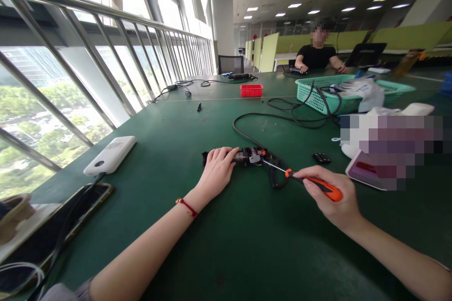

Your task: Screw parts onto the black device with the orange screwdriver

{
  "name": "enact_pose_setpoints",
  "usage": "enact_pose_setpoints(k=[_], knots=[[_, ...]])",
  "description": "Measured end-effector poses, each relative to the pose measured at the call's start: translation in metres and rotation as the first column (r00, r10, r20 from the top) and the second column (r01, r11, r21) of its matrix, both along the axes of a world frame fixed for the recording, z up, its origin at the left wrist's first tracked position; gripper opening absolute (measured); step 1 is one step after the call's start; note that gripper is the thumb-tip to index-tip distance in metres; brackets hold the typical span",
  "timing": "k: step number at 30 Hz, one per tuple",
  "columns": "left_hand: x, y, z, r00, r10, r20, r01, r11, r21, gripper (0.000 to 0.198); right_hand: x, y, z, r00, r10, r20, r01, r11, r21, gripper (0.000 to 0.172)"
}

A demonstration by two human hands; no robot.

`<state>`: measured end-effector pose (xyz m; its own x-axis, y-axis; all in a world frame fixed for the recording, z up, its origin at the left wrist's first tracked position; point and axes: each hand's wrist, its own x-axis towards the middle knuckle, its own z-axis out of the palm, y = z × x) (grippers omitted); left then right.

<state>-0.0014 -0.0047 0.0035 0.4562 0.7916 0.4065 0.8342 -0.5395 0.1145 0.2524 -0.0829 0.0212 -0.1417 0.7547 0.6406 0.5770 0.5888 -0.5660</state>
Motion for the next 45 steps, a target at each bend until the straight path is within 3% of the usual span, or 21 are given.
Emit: enact_pose_setpoints(k=[7, 21, 29, 36, 41, 45], knots=[[0.000, 0.000, 0.001, 1.000, -0.004, 0.015, 0.004, 1.000, -0.003, 0.038, 0.001, 0.003, -0.003, 1.000, 0.010, -0.005, -0.010, 0.999, -0.050, 0.013], [0.000, 0.001, 0.000, 1.000, -0.007, 0.013, 0.007, 1.000, 0.005, 0.037, 0.000, 0.001, -0.001, 1.000, 0.002, -0.006, -0.002, 1.000, -0.016, 0.014], [-0.001, -0.001, 0.001, 1.000, -0.015, 0.026, 0.014, 1.000, 0.011, 0.036, 0.002, 0.002, -0.001, 0.999, 0.012, -0.048, -0.016, 0.995, -0.098, 0.015], [-0.001, -0.002, 0.003, 0.999, -0.045, 0.015, 0.044, 0.998, 0.046, 0.033, 0.000, 0.008, -0.014, 0.968, -0.093, -0.233, 0.115, 0.990, 0.083, 0.028], [0.000, -0.004, 0.006, 0.998, -0.053, -0.036, 0.055, 0.997, 0.061, 0.030, 0.000, 0.004, -0.010, 0.997, -0.017, -0.079, 0.017, 1.000, -0.004, 0.012], [-0.002, -0.003, 0.014, 0.989, -0.045, -0.138, 0.048, 0.999, 0.020, 0.027, -0.002, 0.001, -0.006, 0.996, -0.042, -0.074, 0.043, 0.999, 0.024, 0.017]])
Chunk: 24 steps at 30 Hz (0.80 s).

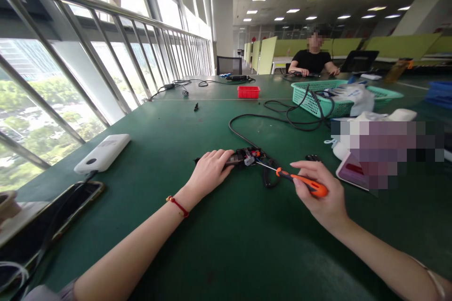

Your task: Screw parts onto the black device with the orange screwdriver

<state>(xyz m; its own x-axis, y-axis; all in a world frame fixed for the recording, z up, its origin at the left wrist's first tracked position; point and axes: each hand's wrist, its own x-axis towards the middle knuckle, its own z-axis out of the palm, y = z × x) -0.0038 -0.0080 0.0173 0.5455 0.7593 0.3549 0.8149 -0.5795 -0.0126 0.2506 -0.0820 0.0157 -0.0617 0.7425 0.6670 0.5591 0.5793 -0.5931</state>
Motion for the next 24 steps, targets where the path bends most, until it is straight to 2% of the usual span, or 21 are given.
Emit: enact_pose_setpoints(k=[2, 4, 6, 9, 12, 16, 19, 22, 24], knots=[[-0.002, 0.000, 0.005, 1.000, -0.003, -0.023, 0.003, 1.000, -0.021, 0.027, -0.001, 0.000, 0.000, 0.999, -0.002, -0.032, 0.005, 0.998, 0.065, 0.023], [-0.005, -0.001, 0.009, 1.000, 0.010, -0.024, -0.011, 0.998, -0.059, 0.028, -0.002, 0.001, 0.000, 0.999, 0.054, 0.003, -0.054, 0.996, 0.072, 0.020], [-0.008, -0.004, 0.011, 0.999, 0.043, -0.007, -0.044, 0.993, -0.112, 0.031, -0.003, 0.002, 0.001, 0.979, 0.162, 0.122, -0.156, 0.986, -0.052, 0.019], [-0.012, -0.008, 0.015, 0.992, 0.119, 0.042, -0.107, 0.967, -0.233, 0.036, -0.007, 0.001, 0.001, 0.845, 0.322, 0.426, -0.257, 0.944, -0.206, 0.028], [-0.023, -0.013, 0.020, 0.978, 0.200, 0.068, -0.157, 0.904, -0.398, 0.040, -0.011, 0.000, -0.001, 0.716, 0.366, 0.595, -0.284, 0.931, -0.231, 0.029], [-0.055, -0.016, 0.029, 0.931, 0.362, 0.043, -0.282, 0.791, -0.543, 0.048, -0.012, -0.001, -0.003, 0.673, 0.446, 0.590, -0.354, 0.895, -0.273, 0.029], [-0.086, -0.017, 0.036, 0.842, 0.536, -0.058, -0.481, 0.698, -0.530, 0.047, -0.010, -0.002, -0.005, 0.691, 0.462, 0.556, -0.375, 0.887, -0.271, 0.029], [-0.111, -0.021, 0.045, 0.656, 0.744, -0.125, -0.731, 0.585, -0.352, 0.046, -0.009, -0.002, -0.008, 0.710, 0.450, 0.542, -0.351, 0.893, -0.282, 0.028], [-0.123, -0.025, 0.053, 0.538, 0.837, -0.105, -0.829, 0.502, -0.248, 0.047, -0.009, -0.002, -0.009, 0.716, 0.441, 0.541, -0.326, 0.897, -0.300, 0.029]])
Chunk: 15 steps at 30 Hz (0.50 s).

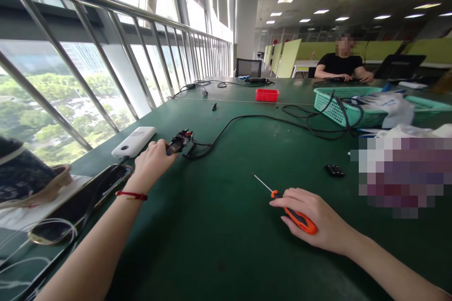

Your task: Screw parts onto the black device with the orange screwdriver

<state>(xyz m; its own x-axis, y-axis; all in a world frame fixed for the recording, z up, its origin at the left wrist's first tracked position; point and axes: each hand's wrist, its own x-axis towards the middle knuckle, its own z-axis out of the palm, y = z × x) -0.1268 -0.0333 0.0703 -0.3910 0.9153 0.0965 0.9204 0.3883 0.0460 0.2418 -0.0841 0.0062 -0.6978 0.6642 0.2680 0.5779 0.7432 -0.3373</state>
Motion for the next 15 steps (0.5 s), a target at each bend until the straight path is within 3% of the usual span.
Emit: enact_pose_setpoints(k=[6, 12, 15], knots=[[-0.018, -0.009, 0.009, 0.980, 0.169, -0.103, -0.148, 0.973, 0.178, 0.038, 0.001, 0.000, -0.001, 1.000, -0.019, 0.012, 0.020, 0.999, -0.039, 0.029], [-0.023, 0.001, -0.007, 0.974, 0.110, -0.197, -0.088, 0.989, 0.116, 0.029, 0.001, 0.001, 0.001, 0.999, -0.032, 0.020, 0.033, 0.998, -0.052, 0.029], [-0.024, 0.003, -0.009, 0.970, 0.112, -0.218, -0.086, 0.988, 0.128, 0.028, 0.002, 0.001, 0.000, 0.999, -0.040, 0.015, 0.041, 0.998, -0.038, 0.028]])
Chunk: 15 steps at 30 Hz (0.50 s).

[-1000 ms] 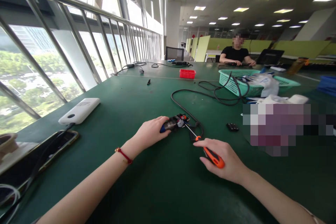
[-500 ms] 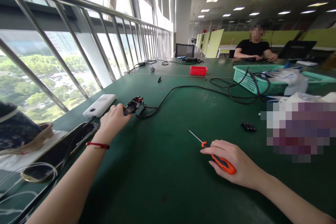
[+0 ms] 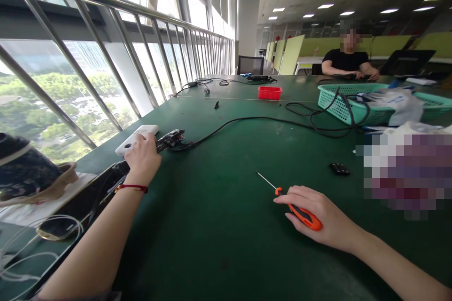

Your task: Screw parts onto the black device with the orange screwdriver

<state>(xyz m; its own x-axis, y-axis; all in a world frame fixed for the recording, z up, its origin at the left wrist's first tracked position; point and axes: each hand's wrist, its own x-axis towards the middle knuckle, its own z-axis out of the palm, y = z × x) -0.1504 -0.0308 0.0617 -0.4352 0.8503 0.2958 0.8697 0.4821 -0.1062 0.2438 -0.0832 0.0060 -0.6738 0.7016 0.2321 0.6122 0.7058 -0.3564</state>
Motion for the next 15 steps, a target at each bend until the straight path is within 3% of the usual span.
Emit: enact_pose_setpoints(k=[5, 8, 10, 12, 15], knots=[[0.001, -0.007, 0.012, 0.997, -0.004, -0.072, 0.017, 0.984, 0.177, 0.028, 0.000, 0.002, -0.003, 0.998, 0.007, -0.066, -0.003, 0.998, 0.066, 0.028], [0.012, -0.011, 0.020, 0.989, -0.069, -0.132, 0.108, 0.943, 0.316, 0.028, -0.001, 0.005, -0.004, 0.988, -0.019, -0.155, 0.032, 0.996, 0.080, 0.026], [0.028, -0.012, 0.019, 0.973, -0.194, -0.129, 0.228, 0.900, 0.370, 0.028, -0.001, 0.008, -0.005, 0.967, -0.094, -0.237, 0.109, 0.993, 0.050, 0.026], [0.050, -0.011, 0.011, 0.916, -0.390, -0.096, 0.395, 0.834, 0.385, 0.028, 0.001, 0.010, -0.007, 0.920, -0.204, -0.335, 0.219, 0.976, 0.005, 0.028], [0.089, -0.006, -0.012, 0.694, -0.717, -0.072, 0.700, 0.647, 0.303, 0.025, 0.003, 0.014, -0.011, 0.829, -0.337, -0.446, 0.354, 0.934, -0.048, 0.032]])
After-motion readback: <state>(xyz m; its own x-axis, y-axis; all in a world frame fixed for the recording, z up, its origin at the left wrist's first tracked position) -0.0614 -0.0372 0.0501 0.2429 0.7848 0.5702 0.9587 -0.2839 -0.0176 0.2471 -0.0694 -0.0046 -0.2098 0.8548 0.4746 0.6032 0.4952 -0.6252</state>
